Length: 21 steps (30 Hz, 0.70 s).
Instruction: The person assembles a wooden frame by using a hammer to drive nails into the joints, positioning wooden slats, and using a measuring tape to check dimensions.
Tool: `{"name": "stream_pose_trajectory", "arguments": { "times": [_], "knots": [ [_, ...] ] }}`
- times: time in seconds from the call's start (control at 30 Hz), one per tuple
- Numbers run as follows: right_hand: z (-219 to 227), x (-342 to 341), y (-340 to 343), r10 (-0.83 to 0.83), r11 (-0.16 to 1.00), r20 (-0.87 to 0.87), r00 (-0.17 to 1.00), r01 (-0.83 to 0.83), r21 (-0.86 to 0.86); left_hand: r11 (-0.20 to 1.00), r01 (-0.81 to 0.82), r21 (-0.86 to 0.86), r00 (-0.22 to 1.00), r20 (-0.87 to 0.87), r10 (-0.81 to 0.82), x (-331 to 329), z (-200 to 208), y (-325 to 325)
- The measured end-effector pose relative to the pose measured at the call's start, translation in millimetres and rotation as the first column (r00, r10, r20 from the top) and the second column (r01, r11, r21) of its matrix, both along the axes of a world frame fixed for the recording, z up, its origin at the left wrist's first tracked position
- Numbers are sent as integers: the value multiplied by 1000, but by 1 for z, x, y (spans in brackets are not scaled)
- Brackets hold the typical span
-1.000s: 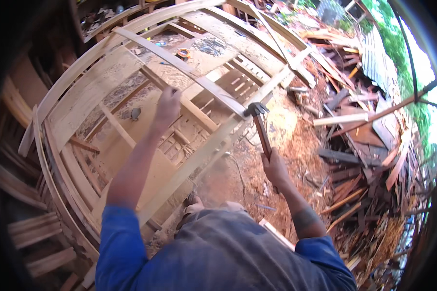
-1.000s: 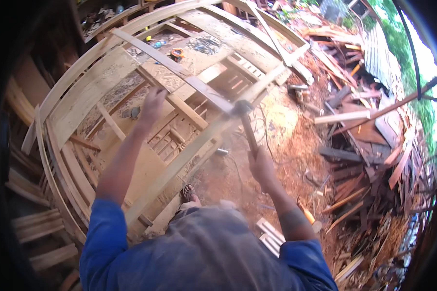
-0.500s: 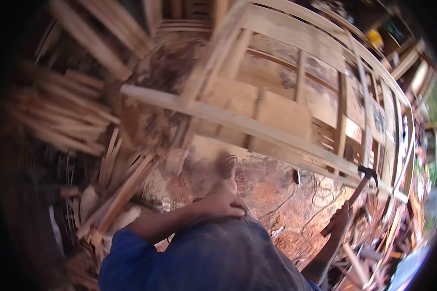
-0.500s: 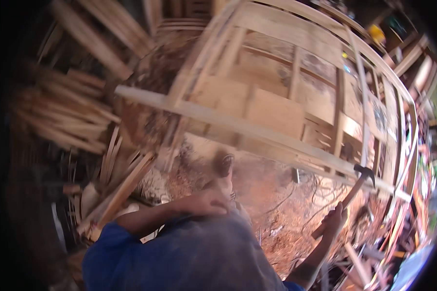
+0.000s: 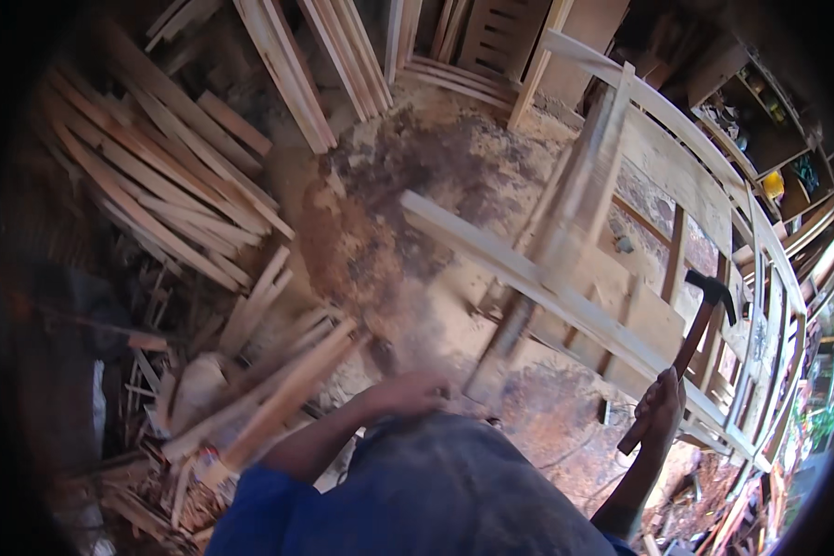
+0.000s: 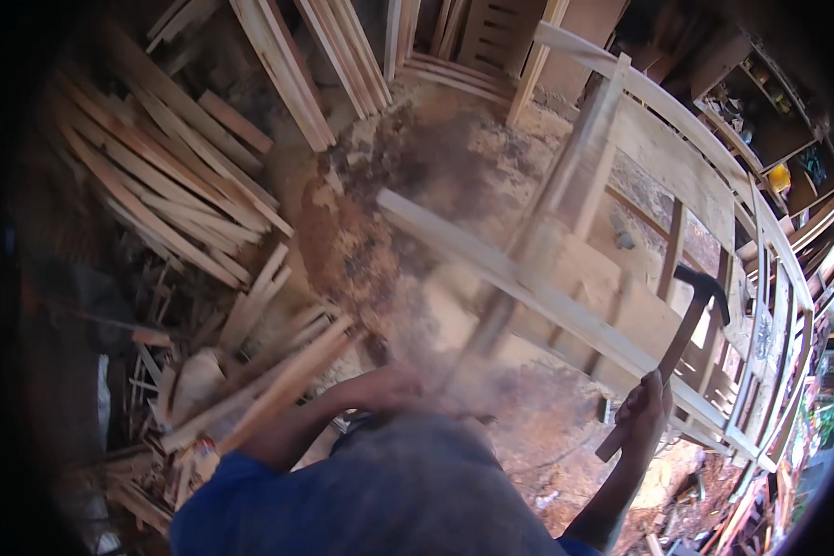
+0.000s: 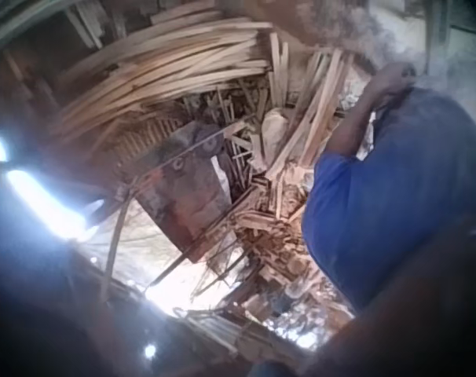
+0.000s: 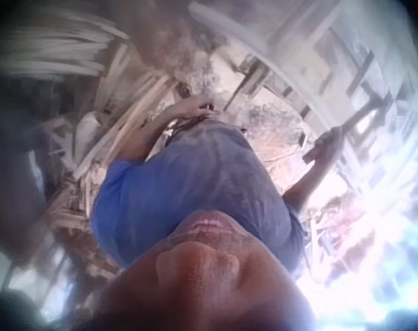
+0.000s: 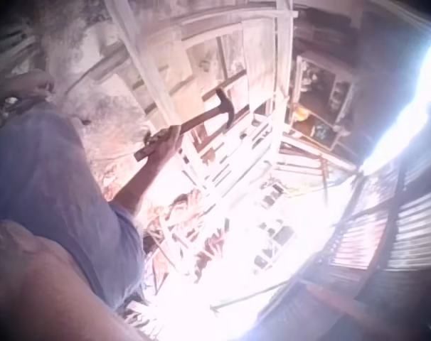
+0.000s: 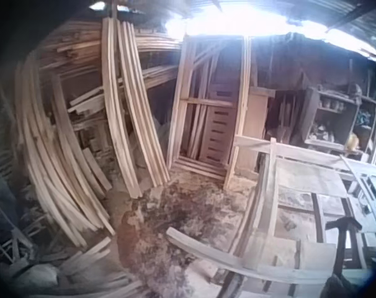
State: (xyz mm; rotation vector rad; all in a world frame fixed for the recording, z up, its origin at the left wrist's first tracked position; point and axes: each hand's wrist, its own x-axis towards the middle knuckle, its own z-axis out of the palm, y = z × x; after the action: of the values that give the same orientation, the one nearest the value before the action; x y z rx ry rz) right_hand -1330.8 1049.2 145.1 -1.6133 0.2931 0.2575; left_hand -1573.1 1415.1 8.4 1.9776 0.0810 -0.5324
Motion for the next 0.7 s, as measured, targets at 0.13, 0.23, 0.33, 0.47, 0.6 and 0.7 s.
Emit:
{"name": "stream_pose_trajectory", "arguments": {
  "times": [0.13, 0.23, 0.33, 0.47, 0.6, 0.7],
  "knots": [
    [2, 13, 122, -33, 981, -50, 998, 42, 190, 954, -11, 300, 888, -435, 148, -86, -146, 200],
    [10, 28, 216, 46, 958, -113, 992, -12, 288, 888, -32, 458, 686, -636, 353, -246, -193, 306],
    [14, 43, 263, 23, 940, -84, 996, 7, 341, 836, -418, 356, 397, -756, 521, -300, -186, 379],
    [17, 73, 324, -137, 916, -37, 990, 141, 375, 609, -730, 309, 147, -800, 582, -249, -167, 488],
    [-11, 130, 382, -302, 803, -15, 953, 263, 534, 714, -628, 310, 532, -498, 685, -49, -167, 596],
    [-22, 183, 435, -488, 704, -42, 872, 421, 572, 830, -466, 307, 796, -265, 544, 137, -125, 627]
  ]
}}
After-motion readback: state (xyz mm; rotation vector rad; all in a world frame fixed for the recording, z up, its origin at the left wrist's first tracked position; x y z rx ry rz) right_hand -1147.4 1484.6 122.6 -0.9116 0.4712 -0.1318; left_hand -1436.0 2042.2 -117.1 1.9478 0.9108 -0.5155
